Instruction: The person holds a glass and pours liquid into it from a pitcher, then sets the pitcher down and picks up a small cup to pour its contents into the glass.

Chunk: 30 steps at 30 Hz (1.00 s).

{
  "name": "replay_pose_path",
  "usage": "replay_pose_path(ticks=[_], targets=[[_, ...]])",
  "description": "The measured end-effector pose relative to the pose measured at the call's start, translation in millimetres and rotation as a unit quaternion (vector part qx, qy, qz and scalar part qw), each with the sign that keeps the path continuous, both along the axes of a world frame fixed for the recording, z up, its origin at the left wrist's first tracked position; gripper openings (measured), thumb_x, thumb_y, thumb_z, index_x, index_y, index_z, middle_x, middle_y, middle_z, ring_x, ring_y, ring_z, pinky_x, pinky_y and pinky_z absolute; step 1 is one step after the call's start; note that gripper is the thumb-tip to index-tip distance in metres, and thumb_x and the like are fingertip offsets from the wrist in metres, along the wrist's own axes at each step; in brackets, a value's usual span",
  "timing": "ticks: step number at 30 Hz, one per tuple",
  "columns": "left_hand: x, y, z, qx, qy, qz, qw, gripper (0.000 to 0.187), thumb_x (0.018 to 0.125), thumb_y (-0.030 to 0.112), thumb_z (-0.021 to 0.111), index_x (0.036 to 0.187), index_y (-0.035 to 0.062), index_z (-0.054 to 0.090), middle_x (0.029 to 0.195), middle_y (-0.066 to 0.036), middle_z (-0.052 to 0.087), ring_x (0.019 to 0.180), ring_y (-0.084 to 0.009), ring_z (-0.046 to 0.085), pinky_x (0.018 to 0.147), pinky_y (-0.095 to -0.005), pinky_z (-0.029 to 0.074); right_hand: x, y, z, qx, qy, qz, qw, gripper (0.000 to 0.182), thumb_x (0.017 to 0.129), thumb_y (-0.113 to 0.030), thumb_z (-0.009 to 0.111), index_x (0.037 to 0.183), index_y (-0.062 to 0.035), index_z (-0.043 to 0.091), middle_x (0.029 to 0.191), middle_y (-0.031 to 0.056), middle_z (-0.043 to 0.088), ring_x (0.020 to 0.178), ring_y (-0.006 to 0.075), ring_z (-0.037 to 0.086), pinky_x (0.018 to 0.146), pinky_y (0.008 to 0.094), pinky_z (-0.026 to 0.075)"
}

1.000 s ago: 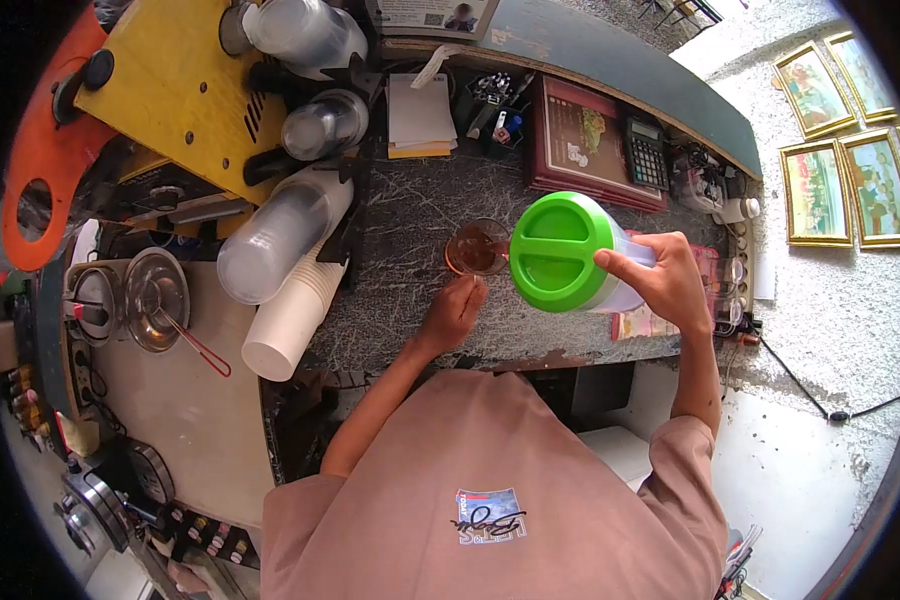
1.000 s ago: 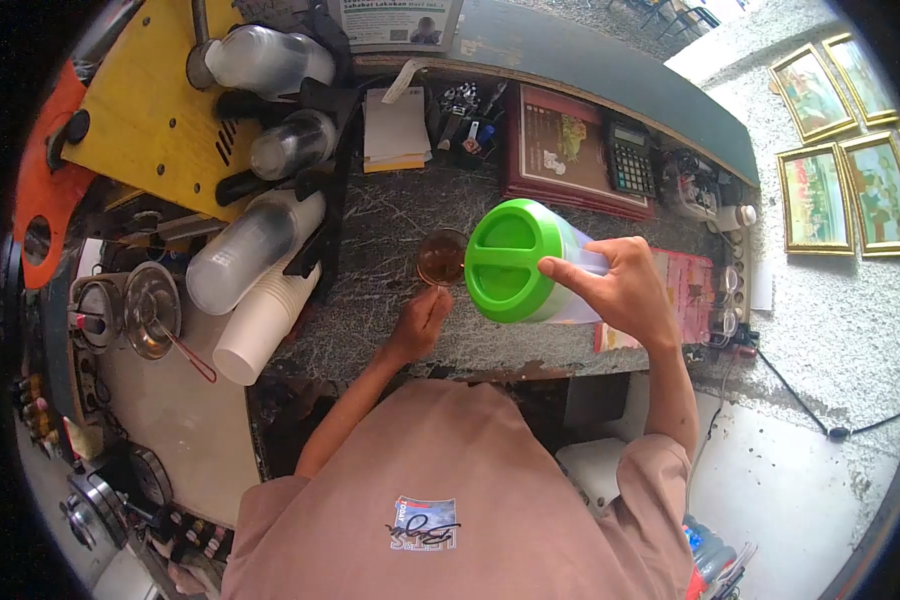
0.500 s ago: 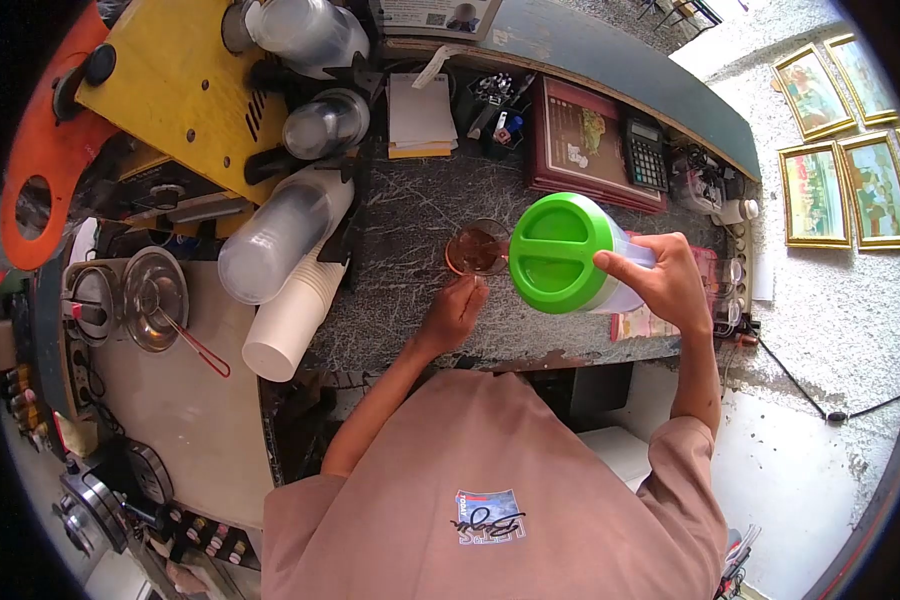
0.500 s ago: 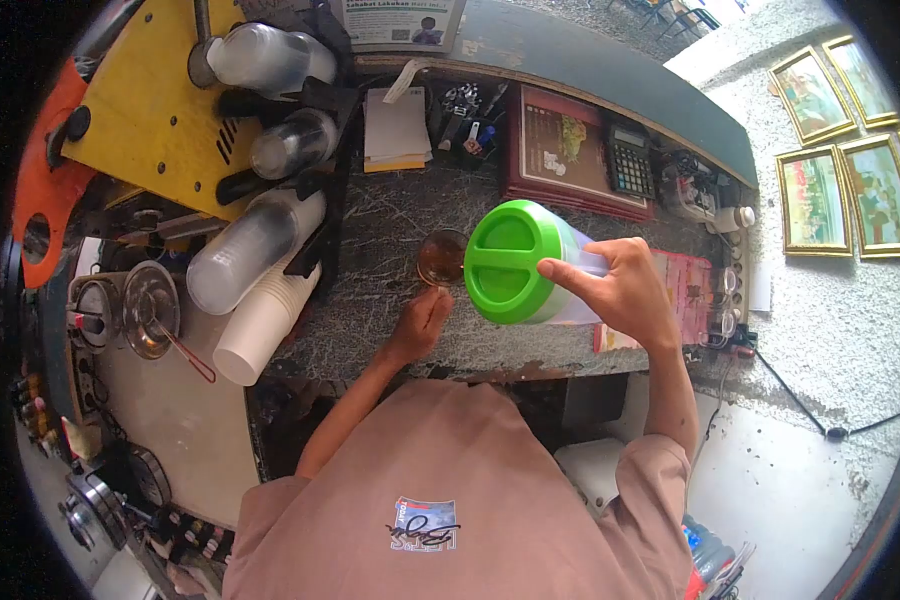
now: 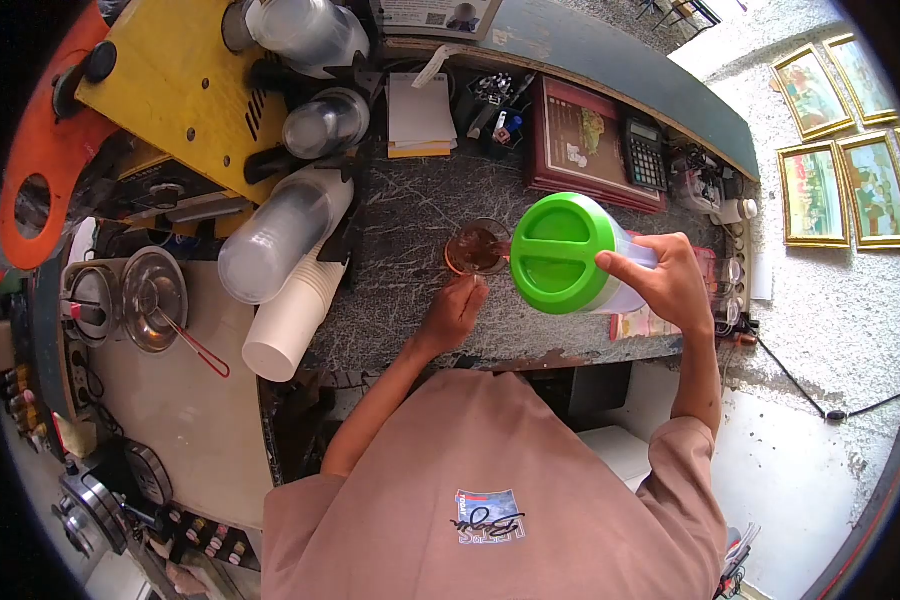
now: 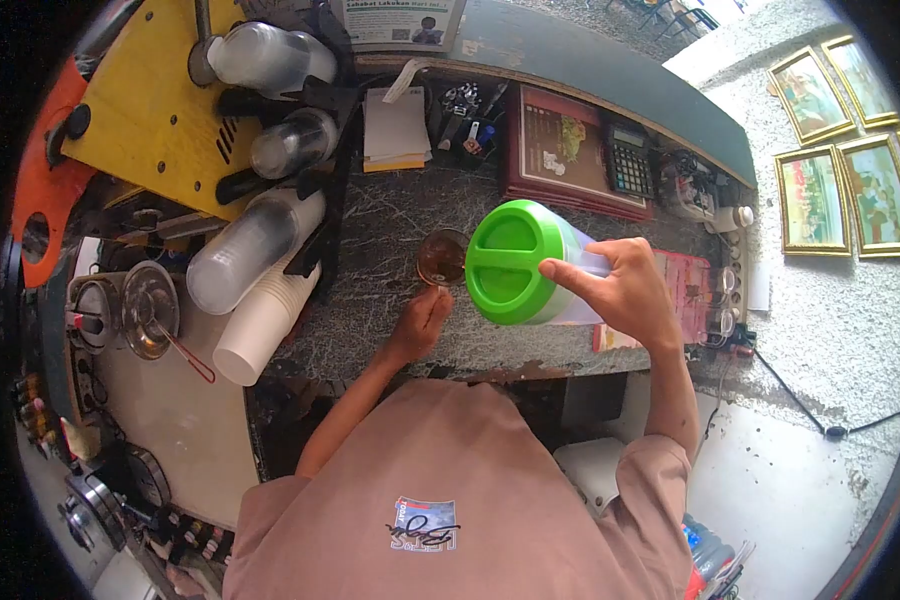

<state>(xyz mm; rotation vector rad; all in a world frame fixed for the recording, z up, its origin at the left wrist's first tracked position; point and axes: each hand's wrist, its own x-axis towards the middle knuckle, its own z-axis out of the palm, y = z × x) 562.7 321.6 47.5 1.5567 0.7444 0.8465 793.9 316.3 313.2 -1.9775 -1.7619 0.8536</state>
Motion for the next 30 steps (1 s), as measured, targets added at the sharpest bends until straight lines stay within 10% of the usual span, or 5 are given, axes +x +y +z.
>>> replay_pose_path(ticks=[30], targets=[[0.0,-0.8,-4.3,0.012,0.021,0.0,1.0,0.027,0.104,0.019,0.049,0.089,-0.0019,0.054,0.083,-0.018,0.054,0.081,-0.039,0.056,0.073,-0.0451,0.044,0.0,-0.9,4.1,-0.01,-0.012,0.003,1.0,0.039,0.089,-0.033,0.076,0.085,0.005,0.074,0.067,0.0076,0.07,0.064,0.0082,0.066,0.057,0.0261,0.051]])
